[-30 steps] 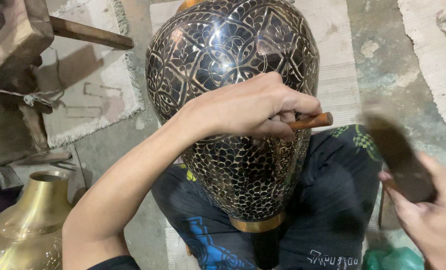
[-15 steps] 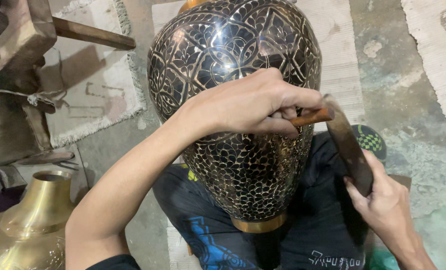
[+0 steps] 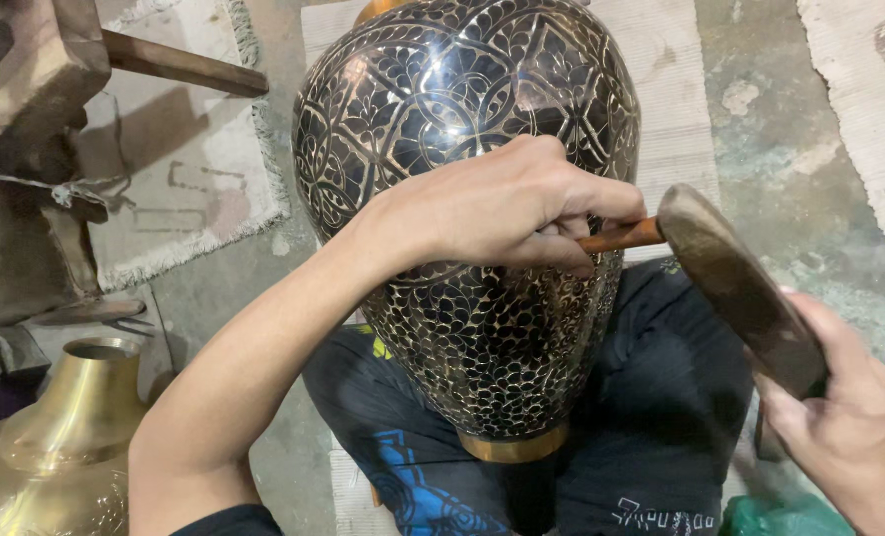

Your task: The person sits on the floor with a large engraved brass vase between their legs and chisels a decorative pattern into its surface. They hold a punch against the metal with one hand and strike it with a wooden mallet in the other, repositioning the punch repeatedly across the patterned area.

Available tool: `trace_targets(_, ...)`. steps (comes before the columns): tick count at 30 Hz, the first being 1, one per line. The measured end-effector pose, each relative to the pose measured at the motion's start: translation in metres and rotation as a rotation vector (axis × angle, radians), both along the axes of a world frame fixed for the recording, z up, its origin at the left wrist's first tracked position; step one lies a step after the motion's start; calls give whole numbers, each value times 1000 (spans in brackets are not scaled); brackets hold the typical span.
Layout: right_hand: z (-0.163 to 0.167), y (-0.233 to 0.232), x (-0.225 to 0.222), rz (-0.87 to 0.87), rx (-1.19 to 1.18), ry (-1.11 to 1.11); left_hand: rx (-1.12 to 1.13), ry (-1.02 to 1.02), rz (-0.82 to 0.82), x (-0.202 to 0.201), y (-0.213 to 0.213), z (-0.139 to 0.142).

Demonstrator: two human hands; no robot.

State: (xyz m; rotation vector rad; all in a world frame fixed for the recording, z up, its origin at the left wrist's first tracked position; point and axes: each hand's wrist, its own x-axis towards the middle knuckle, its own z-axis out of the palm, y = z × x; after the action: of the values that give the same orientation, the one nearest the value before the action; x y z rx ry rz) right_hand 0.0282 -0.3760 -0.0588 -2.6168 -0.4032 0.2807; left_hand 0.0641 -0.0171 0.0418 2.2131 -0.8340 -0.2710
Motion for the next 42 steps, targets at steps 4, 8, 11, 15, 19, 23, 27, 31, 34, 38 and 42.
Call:
trace_targets(4,-3,-1,0,47,301,-115,18,31,-3,0,1,1)
trace_targets(8,-1,1,2,19,351,-55,-8,17,-25,0,1,3)
trace_targets(11,0,4,4,89,255,-140,1,8,-17,0,1,5)
trace_targets(15,-3,5,4,30,428,-62,3,36,-23,0,2,7)
trace_targets(19,-7,1,2,51,226,-107,17,34,-30,1,2,7)
trace_targets(23,-9,-1,2,82,248,-141,-6,3,-51,3,0,7)
trace_targets(27,-8,0,4,66,417,-59,18,35,-42,3,0,8)
trace_targets(31,-10,-2,3,62,297,-120,16,43,-66,5,2,8)
trace_targets(34,-12,-4,3,41,402,-49,40,44,-72,5,2,7)
trace_targets(38,-12,-4,5,64,288,-94,26,37,-72,6,2,5)
trace_targets(42,-5,2,7,67,168,-127,58,52,-72,6,2,6)
